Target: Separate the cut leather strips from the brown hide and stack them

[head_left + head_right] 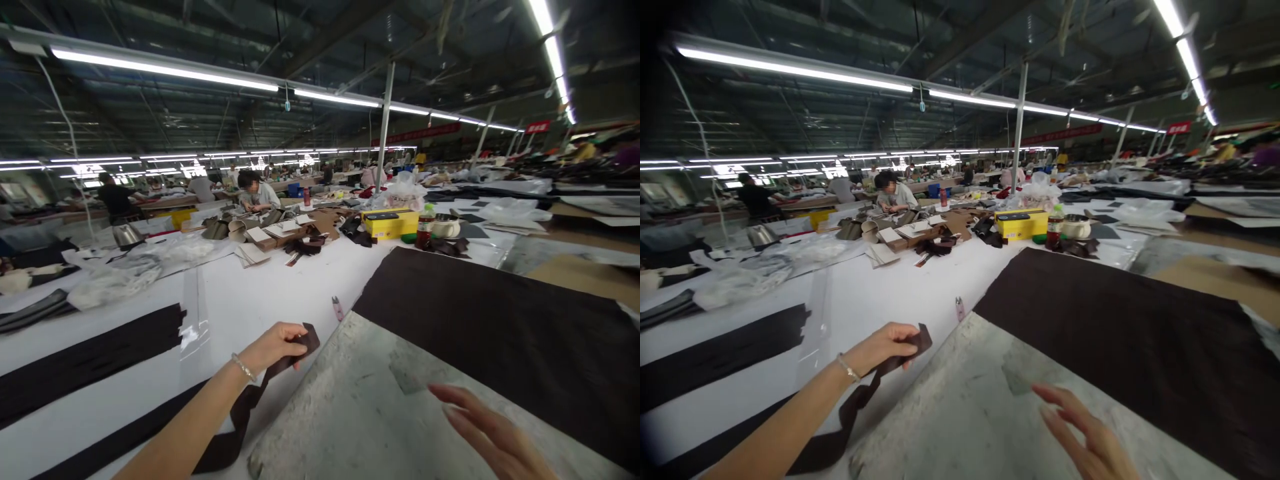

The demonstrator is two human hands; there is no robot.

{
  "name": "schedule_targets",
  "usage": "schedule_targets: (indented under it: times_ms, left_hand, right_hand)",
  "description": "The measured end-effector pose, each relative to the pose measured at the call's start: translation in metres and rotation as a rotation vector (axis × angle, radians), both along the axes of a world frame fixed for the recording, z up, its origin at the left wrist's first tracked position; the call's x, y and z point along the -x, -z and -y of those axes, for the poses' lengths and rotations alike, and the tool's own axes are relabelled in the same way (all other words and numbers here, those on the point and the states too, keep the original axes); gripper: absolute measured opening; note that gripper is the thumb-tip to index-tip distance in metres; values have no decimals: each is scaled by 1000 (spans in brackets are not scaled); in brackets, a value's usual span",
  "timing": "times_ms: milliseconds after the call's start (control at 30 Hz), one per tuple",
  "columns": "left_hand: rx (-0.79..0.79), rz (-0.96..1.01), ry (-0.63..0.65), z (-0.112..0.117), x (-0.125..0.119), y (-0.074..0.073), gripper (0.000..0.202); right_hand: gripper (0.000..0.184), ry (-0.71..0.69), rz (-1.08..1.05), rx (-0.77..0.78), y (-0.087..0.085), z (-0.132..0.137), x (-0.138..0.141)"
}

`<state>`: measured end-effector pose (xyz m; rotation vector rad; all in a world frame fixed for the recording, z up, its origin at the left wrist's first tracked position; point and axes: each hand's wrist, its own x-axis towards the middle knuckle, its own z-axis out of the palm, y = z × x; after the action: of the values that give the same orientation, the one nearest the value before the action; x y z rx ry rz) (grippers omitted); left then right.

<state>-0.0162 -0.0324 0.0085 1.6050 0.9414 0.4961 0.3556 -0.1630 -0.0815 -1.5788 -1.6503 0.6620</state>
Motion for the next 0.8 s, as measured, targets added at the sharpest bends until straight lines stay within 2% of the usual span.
schedule_targets:
  times_ms: [67, 167, 233, 333, 433, 600, 700, 800]
  left_hand:
    - [106, 77, 114, 13, -12, -13, 24]
    - [238, 114, 249, 28, -35, -21, 42]
    - [291, 127, 315, 36, -48, -22, 52]
    - [322, 118, 388, 41, -65, -18, 51]
    - [333, 89, 425, 40, -78, -10, 45]
    - [402, 3, 453, 33, -91, 8, 31]
    - [419, -71, 417, 25, -91, 14, 23]
    - [395, -121, 373, 12, -86, 17, 22]
  right_hand:
    - [56, -82, -234, 169, -23, -7, 39]
    - [69, -199, -601, 250, -46, -14, 80]
    - [69, -257, -840, 284, -51, -14, 92]
    - [52, -317, -1047, 290, -50, -8, 94]
    - [31, -240, -1064, 239, -47, -1, 85]
    - [35, -43, -856, 149, -43, 5, 58]
    - [36, 72, -730, 118, -39, 16, 25]
    - [38, 200, -588, 109, -25, 44, -28]
